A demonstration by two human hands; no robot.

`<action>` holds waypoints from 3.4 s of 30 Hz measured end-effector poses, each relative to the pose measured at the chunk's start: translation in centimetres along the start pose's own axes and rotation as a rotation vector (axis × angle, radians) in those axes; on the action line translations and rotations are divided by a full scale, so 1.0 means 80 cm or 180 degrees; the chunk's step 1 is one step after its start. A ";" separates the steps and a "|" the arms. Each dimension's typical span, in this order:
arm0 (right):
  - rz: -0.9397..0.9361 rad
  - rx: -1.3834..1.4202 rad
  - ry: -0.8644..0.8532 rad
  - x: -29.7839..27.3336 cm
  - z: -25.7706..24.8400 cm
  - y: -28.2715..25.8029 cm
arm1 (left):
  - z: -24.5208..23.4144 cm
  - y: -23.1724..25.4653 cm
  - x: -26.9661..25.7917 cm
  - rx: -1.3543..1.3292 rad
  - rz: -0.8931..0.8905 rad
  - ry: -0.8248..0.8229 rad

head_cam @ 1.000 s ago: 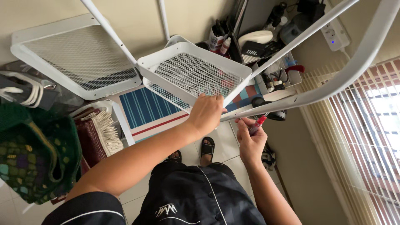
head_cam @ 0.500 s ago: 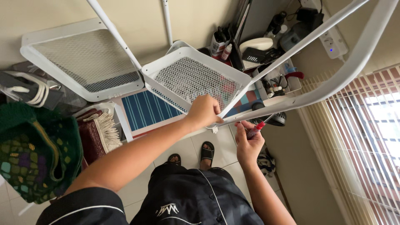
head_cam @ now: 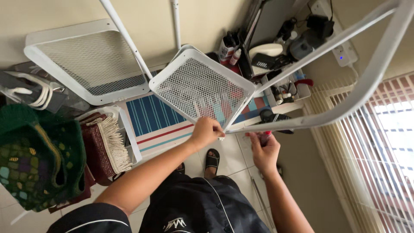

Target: The person assembles a white metal shelving unit by attaching mesh baskets and vertical poles using a red screwdriver. They secure multiple joints and add plastic feet to the base, then attach a horizontal support bar to complete the frame.

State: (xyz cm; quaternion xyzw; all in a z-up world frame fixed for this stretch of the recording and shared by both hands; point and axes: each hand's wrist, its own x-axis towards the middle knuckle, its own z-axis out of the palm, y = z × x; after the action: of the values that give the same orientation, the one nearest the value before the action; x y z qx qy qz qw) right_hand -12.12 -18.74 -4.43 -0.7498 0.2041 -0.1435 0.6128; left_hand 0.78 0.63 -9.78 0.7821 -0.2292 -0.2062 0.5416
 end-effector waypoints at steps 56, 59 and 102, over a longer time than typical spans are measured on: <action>-0.0751 -0.0360 -0.0703 -0.089 0.113 -0.183 | -0.114 0.155 -0.166 -0.1715 0.0817 0.1002; -0.1549 -0.0528 -0.0532 -0.095 0.118 -0.197 | -0.115 0.156 -0.169 -0.1901 0.0347 0.0846; 0.2534 0.2478 -0.1547 -0.146 0.147 -0.165 | -0.146 0.149 -0.260 -0.1854 0.1113 0.0881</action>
State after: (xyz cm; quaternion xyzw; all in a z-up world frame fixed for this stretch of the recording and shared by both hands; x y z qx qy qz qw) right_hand -15.20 -0.82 6.46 -0.3480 0.2556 0.2078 0.8777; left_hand -11.01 17.85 6.79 0.5646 -0.2157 -0.0592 0.7945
